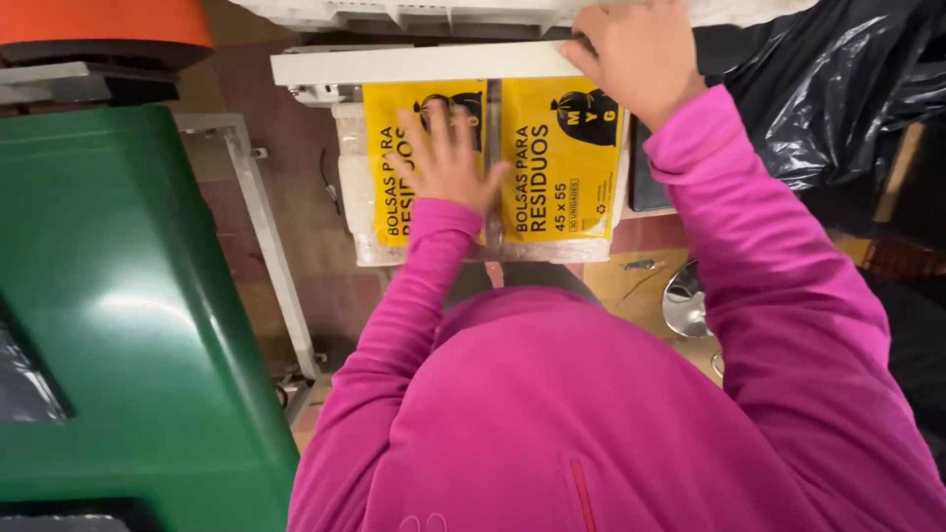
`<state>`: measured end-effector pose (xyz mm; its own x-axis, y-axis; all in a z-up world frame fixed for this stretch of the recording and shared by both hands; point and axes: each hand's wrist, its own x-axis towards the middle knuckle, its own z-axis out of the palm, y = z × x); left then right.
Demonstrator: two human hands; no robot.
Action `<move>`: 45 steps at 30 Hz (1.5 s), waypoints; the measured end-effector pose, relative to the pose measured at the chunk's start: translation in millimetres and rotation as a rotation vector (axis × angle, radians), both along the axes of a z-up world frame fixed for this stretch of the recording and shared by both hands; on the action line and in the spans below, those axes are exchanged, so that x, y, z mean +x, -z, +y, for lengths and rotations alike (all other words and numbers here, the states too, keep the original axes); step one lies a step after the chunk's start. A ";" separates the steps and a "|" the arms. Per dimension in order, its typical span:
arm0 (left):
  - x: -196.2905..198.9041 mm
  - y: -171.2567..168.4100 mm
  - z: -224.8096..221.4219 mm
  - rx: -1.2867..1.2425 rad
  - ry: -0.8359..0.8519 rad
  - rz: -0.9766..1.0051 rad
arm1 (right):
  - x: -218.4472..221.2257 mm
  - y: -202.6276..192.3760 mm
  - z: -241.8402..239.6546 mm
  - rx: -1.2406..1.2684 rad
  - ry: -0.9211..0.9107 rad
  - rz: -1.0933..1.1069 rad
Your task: The person folds black plastic bags on a green surface, places them inside yellow plastic packaging, and then places the packaged bags into a white plastic crate.
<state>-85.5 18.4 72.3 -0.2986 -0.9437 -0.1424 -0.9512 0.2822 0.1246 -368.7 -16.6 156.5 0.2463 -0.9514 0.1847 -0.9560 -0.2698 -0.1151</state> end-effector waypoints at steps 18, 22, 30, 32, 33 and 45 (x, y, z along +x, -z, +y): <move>-66.5 29.7 24.7 -0.023 0.230 0.167 | -26.4 93.8 1.9 0.093 0.016 -0.312; -38.3 56.5 4.0 -0.011 -0.014 0.182 | -23.7 92.4 3.1 0.105 -0.016 -0.327; -6.6 16.8 0.6 -0.084 -0.287 0.196 | -23.6 93.4 4.3 0.122 -0.038 -0.326; -5.4 17.6 3.1 -0.078 -0.320 0.177 | -24.1 95.2 6.3 0.123 -0.050 -0.319; -5.2 17.2 0.8 -0.082 -0.335 0.154 | -24.9 95.0 3.7 0.108 -0.049 -0.319; 12.6 3.9 11.3 0.116 -0.421 0.194 | -23.4 94.2 2.4 0.121 -0.035 -0.325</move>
